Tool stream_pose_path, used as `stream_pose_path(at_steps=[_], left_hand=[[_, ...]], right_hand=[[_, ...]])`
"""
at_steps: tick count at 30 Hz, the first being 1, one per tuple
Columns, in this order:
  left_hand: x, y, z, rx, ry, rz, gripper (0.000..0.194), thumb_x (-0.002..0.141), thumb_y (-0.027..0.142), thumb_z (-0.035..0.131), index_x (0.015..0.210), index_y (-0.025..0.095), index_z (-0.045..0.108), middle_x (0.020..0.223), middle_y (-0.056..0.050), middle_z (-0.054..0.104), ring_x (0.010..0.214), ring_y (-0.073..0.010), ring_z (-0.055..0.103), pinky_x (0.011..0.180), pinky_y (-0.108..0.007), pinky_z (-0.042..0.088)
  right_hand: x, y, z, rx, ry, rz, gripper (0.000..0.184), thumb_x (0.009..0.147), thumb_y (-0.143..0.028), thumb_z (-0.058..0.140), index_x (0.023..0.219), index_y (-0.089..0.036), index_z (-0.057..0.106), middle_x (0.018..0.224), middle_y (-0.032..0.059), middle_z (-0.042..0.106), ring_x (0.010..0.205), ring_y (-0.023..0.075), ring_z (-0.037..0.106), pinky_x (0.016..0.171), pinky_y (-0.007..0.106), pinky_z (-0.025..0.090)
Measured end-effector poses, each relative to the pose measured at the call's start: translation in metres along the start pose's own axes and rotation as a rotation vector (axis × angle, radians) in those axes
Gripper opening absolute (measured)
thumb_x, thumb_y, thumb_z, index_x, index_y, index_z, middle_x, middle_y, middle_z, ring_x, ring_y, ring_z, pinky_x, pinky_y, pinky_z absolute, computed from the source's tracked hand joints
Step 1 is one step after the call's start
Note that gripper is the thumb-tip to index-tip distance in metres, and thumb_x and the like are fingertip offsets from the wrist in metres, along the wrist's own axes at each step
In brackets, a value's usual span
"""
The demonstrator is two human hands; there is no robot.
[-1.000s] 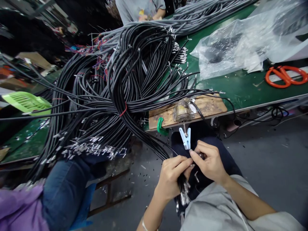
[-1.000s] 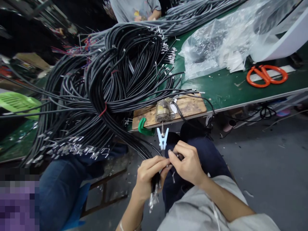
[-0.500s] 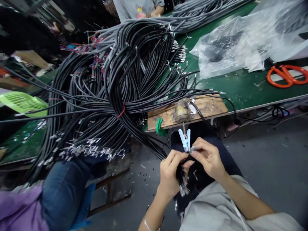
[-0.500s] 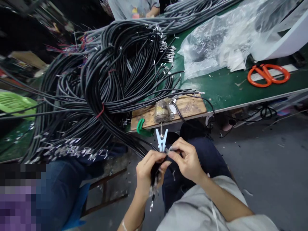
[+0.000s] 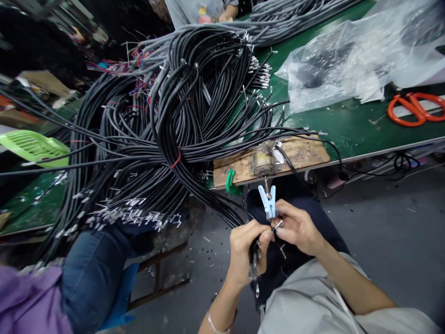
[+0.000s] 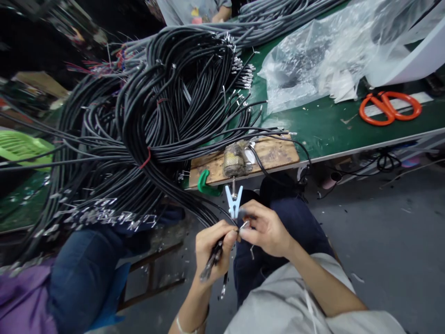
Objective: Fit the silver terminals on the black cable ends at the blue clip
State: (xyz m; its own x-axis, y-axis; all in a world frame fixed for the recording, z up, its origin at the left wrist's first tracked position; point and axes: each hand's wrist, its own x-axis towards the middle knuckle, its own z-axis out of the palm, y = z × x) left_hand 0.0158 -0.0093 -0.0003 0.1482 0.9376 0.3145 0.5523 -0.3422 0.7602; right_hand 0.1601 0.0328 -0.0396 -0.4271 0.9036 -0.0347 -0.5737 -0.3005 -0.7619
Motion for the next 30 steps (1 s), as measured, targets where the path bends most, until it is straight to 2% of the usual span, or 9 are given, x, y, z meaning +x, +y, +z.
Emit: stream_pose_path(at_steps=[2, 7, 9, 11, 14, 16, 20, 27, 30], left_hand=[[0.0, 0.001, 0.002, 0.011, 0.027, -0.006, 0.016, 0.086, 0.011, 0.053, 0.073, 0.016, 0.061, 0.061, 0.0, 0.057, 0.052, -0.0097, 0.052, 0.053, -0.022, 0.036], [-0.001, 0.002, 0.004, 0.069, 0.076, -0.021, 0.01, 0.084, 0.01, 0.056, 0.078, 0.015, 0.062, 0.062, 0.0, 0.057, 0.053, -0.0102, 0.05, 0.053, -0.022, 0.036], [-0.001, 0.001, 0.0, 0.028, 0.039, -0.027, 0.011, 0.085, 0.009, 0.056, 0.081, 0.015, 0.064, 0.065, -0.001, 0.059, 0.055, -0.0107, 0.053, 0.054, -0.022, 0.038], [0.001, 0.001, -0.004, -0.068, -0.004, -0.019, 0.011, 0.085, 0.01, 0.057, 0.083, 0.015, 0.066, 0.069, -0.002, 0.061, 0.059, -0.0115, 0.056, 0.057, -0.022, 0.041], [0.005, 0.001, -0.007, -0.176, -0.026, -0.012, 0.006, 0.083, 0.013, 0.062, 0.081, 0.016, 0.067, 0.07, -0.003, 0.063, 0.063, -0.0127, 0.059, 0.06, -0.023, 0.043], [0.006, 0.001, -0.006, -0.175, -0.01, -0.017, 0.005, 0.082, 0.013, 0.065, 0.078, 0.015, 0.068, 0.068, -0.002, 0.063, 0.062, -0.0125, 0.058, 0.06, -0.023, 0.043], [0.007, 0.004, -0.002, -0.155, 0.057, -0.006, 0.005, 0.079, 0.013, 0.07, 0.075, 0.015, 0.067, 0.067, -0.001, 0.062, 0.062, -0.0118, 0.058, 0.058, -0.022, 0.043], [0.008, 0.003, -0.003, -0.214, 0.248, 0.061, 0.005, 0.079, 0.018, 0.072, 0.078, 0.018, 0.067, 0.067, 0.0, 0.062, 0.062, -0.0119, 0.056, 0.058, -0.022, 0.045], [0.011, 0.004, -0.001, -0.187, 0.262, 0.017, 0.003, 0.078, 0.016, 0.071, 0.079, 0.018, 0.068, 0.068, -0.001, 0.063, 0.063, -0.013, 0.058, 0.059, -0.023, 0.046]], right_hand=[[-0.001, 0.002, 0.002, -0.078, 0.008, -0.077, 0.01, 0.072, -0.022, 0.076, 0.079, -0.018, 0.071, 0.081, 0.0029, 0.058, 0.07, 0.0137, 0.054, 0.061, 0.025, 0.047], [-0.008, 0.011, 0.011, -0.259, 0.253, -0.284, 0.007, 0.079, -0.022, 0.071, 0.074, -0.02, 0.066, 0.075, 0.0018, 0.056, 0.071, 0.0154, 0.053, 0.067, 0.029, 0.044], [-0.01, 0.009, 0.011, -0.353, 0.243, -0.344, 0.007, 0.078, -0.022, 0.072, 0.075, -0.019, 0.066, 0.077, 0.0034, 0.058, 0.076, 0.0167, 0.053, 0.07, 0.031, 0.043], [-0.009, 0.003, 0.007, -0.239, 0.113, -0.179, 0.013, 0.078, -0.029, 0.073, 0.077, -0.018, 0.065, 0.076, 0.0032, 0.057, 0.073, 0.016, 0.053, 0.068, 0.03, 0.042], [-0.002, -0.011, -0.003, 0.015, -0.143, 0.251, 0.032, 0.073, -0.043, 0.075, 0.076, -0.015, 0.06, 0.064, -0.002, 0.049, 0.057, 0.0098, 0.044, 0.055, 0.024, 0.035], [0.005, -0.021, -0.013, -0.025, -0.232, 0.397, 0.034, 0.071, -0.043, 0.076, 0.071, -0.013, 0.058, 0.057, -0.0056, 0.043, 0.05, 0.0062, 0.035, 0.049, 0.022, 0.026], [0.025, -0.037, -0.025, -0.177, -0.123, 0.322, 0.032, 0.07, -0.037, 0.078, 0.063, -0.013, 0.057, 0.052, -0.007, 0.042, 0.048, 0.0051, 0.032, 0.048, 0.022, 0.024], [0.049, -0.018, 0.004, 0.211, -0.161, 0.201, 0.046, 0.072, -0.056, 0.073, 0.088, -0.013, 0.071, 0.077, 0.0048, 0.065, 0.071, 0.013, 0.056, 0.062, 0.024, 0.043], [0.05, -0.011, 0.013, 0.287, -0.067, 0.162, 0.038, 0.072, -0.051, 0.076, 0.078, -0.014, 0.072, 0.069, 0.0036, 0.064, 0.066, 0.0125, 0.057, 0.059, 0.023, 0.045]])
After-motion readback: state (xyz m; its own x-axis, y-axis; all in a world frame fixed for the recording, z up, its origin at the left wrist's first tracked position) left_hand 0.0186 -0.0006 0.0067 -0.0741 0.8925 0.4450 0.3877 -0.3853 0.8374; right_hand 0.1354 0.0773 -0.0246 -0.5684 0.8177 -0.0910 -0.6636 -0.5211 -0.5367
